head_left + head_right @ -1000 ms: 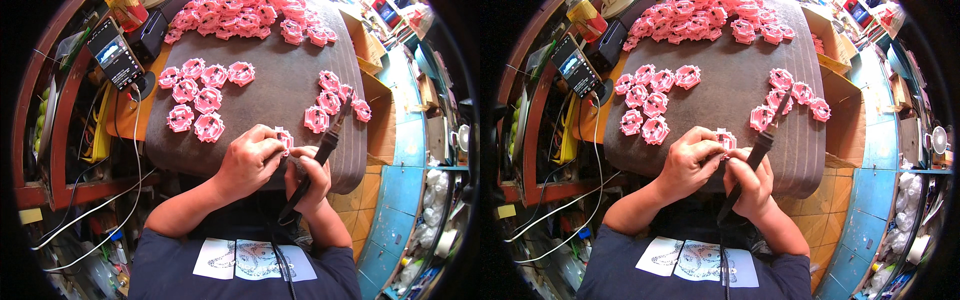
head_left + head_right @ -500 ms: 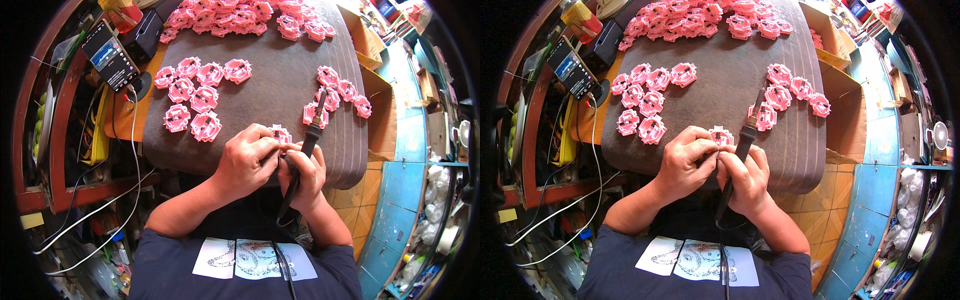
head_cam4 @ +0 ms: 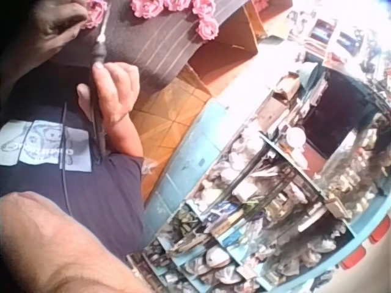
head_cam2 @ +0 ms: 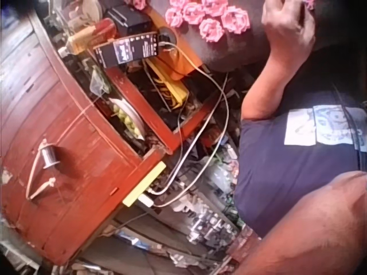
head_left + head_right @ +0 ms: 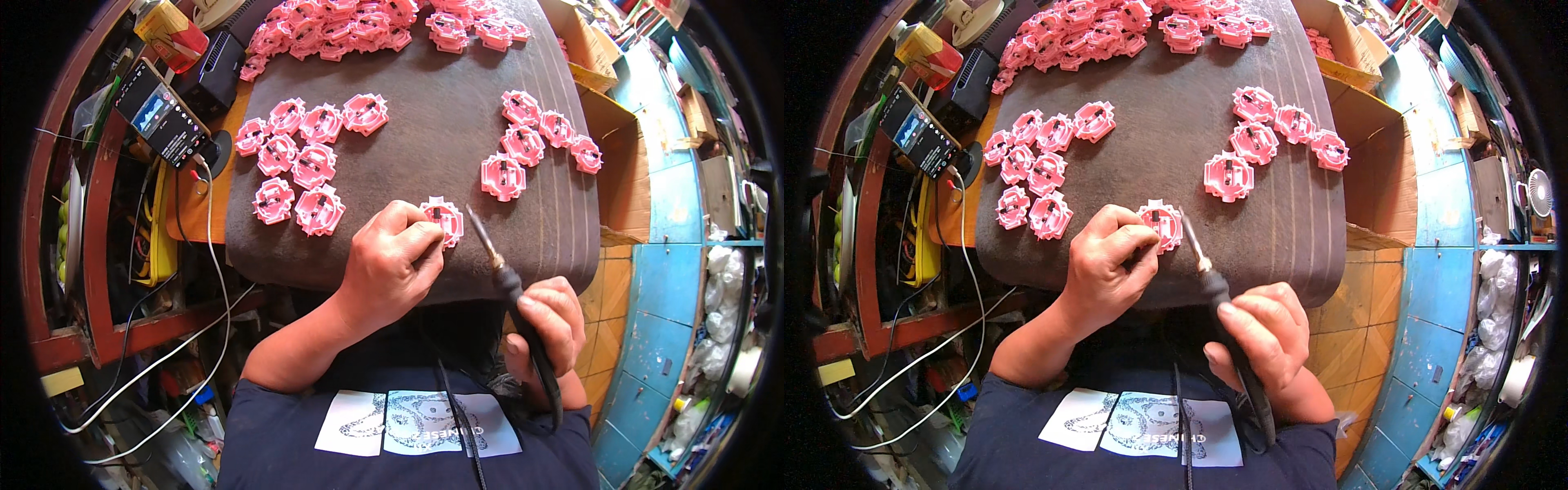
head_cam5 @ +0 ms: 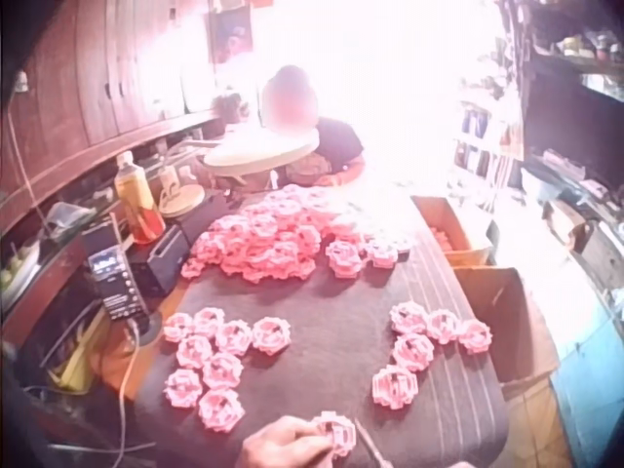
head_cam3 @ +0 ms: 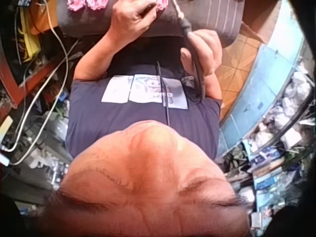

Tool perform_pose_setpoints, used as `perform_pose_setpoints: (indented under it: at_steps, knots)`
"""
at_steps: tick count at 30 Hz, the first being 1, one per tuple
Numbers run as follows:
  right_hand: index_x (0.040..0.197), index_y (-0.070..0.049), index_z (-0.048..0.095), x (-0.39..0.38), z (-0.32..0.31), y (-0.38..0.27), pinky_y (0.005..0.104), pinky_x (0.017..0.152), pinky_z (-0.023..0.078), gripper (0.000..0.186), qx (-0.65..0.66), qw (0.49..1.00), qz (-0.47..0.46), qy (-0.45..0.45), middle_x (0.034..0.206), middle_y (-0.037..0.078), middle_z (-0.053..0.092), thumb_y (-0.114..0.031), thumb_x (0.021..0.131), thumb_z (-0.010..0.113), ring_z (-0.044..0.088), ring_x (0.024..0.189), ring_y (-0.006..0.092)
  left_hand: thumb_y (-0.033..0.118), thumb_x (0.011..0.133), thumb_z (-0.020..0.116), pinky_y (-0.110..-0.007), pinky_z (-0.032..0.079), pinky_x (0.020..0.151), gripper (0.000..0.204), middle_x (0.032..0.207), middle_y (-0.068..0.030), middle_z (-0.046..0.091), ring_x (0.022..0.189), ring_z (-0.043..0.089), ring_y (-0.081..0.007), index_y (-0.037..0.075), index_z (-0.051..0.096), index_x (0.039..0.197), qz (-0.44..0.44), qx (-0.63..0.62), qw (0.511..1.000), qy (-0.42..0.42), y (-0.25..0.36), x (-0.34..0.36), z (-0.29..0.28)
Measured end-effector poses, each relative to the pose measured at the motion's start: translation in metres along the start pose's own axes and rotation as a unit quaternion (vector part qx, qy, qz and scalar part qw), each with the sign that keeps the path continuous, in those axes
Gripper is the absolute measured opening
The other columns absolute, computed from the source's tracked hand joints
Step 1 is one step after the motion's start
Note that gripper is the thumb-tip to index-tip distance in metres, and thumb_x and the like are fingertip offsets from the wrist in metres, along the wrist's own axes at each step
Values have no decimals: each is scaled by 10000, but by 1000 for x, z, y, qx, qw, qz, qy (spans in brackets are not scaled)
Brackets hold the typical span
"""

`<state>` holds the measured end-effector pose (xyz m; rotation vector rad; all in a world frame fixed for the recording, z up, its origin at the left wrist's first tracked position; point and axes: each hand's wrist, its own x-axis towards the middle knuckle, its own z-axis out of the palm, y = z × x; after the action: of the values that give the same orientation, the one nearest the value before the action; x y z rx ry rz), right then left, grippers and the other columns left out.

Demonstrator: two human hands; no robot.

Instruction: The person uses a soldering iron to attach small components to pink plastic parts on a workbench. They handle each part one at a time, applying heat to specific points and placing finished pieces aside.

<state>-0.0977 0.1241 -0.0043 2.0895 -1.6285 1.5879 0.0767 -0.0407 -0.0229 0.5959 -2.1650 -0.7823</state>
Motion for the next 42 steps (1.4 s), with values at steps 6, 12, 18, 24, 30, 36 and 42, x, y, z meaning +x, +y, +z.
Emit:
perform_pose_setpoints:
  at_steps: [6,12,18,24,30,36,42]
  knots:
    - [1110,17,683,2,5,-5,363,567,489,309,-10,1000,-17,-14,857,115,653,-86,840,794,608,672,258,-51,803,816,-342,548,649,185,918,-112,657,750,681,-242,24,740,954,2,3,1000,0,1,-1,0]
    - [1084,13,685,4,8,-6,359,544,475,276,-12,1000,-17,-17,818,102,645,-84,845,784,597,636,251,-54,804,816,-344,547,651,184,915,-112,655,750,679,-241,23,738,952,1,5,1000,-1,0,-1,0]
    - [1081,17,680,5,8,-7,358,538,472,272,-14,1000,-20,-20,812,102,644,-80,846,776,591,617,246,-50,799,816,-353,546,653,186,907,-110,654,752,676,-252,27,736,947,2,10,1000,1,1,-1,0]
    - [1085,21,675,6,9,-6,356,533,469,273,-11,999,-24,-22,807,103,644,-75,848,767,589,610,244,9,822,794,-434,549,699,144,902,-114,626,784,665,-327,43,713,936,-10,-5,1000,0,3,0,1]
    - [1085,18,676,7,7,-8,358,536,473,271,-17,999,-20,-29,810,102,643,-80,851,770,590,612,244,-39,805,811,-360,547,655,177,901,-111,655,757,677,-261,33,741,951,-5,2,1000,-5,1,0,0]
    - [1095,17,676,3,4,-8,371,562,496,281,-19,1000,-6,-24,831,111,644,-87,853,776,610,655,261,-43,805,810,-360,542,650,172,898,-113,650,747,667,-263,27,740,945,-5,0,1000,-2,2,1,0]
    - [1164,10,659,-1,0,-6,394,626,536,342,-18,1000,9,-8,950,151,656,-106,870,790,634,736,291,-41,805,810,-359,541,649,171,896,-111,650,750,669,-262,30,743,945,-8,4,1000,-4,3,1,0]
